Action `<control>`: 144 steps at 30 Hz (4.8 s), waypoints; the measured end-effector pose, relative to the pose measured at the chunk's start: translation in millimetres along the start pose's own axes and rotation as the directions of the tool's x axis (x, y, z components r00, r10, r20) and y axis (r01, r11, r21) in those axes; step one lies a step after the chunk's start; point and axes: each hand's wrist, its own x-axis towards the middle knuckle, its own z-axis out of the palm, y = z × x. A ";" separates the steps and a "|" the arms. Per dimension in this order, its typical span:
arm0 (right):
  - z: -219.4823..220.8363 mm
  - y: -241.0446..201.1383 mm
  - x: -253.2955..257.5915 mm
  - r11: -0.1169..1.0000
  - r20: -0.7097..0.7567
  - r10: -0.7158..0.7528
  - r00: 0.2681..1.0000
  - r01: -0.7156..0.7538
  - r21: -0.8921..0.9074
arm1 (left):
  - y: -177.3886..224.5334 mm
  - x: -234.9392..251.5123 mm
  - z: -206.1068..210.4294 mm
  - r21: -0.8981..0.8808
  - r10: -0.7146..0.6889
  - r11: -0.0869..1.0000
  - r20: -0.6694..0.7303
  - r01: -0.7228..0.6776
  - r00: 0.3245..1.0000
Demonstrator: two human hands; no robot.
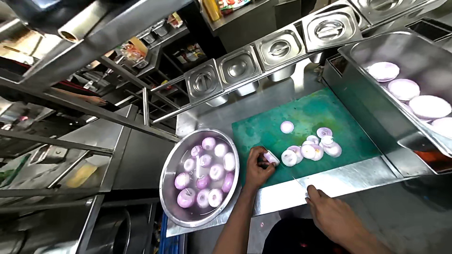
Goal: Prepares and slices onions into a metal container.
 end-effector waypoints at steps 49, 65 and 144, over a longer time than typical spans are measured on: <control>7.0 7.3 -8.1 0.996 -0.124 -0.085 0.989 0.081 -0.043 | -9.0 -5.5 -7.2 -0.041 0.060 0.997 -0.080 -0.063 0.995; 19.1 35.2 -32.1 0.998 0.220 0.023 0.975 -0.036 0.057 | -12.2 -9.7 -5.3 -0.037 0.096 0.994 -0.114 -0.101 0.989; -4.9 139.5 -73.3 0.632 0.246 0.001 0.969 -0.191 0.751 | 87.6 35.1 62.1 0.729 -0.466 0.640 0.119 0.242 0.877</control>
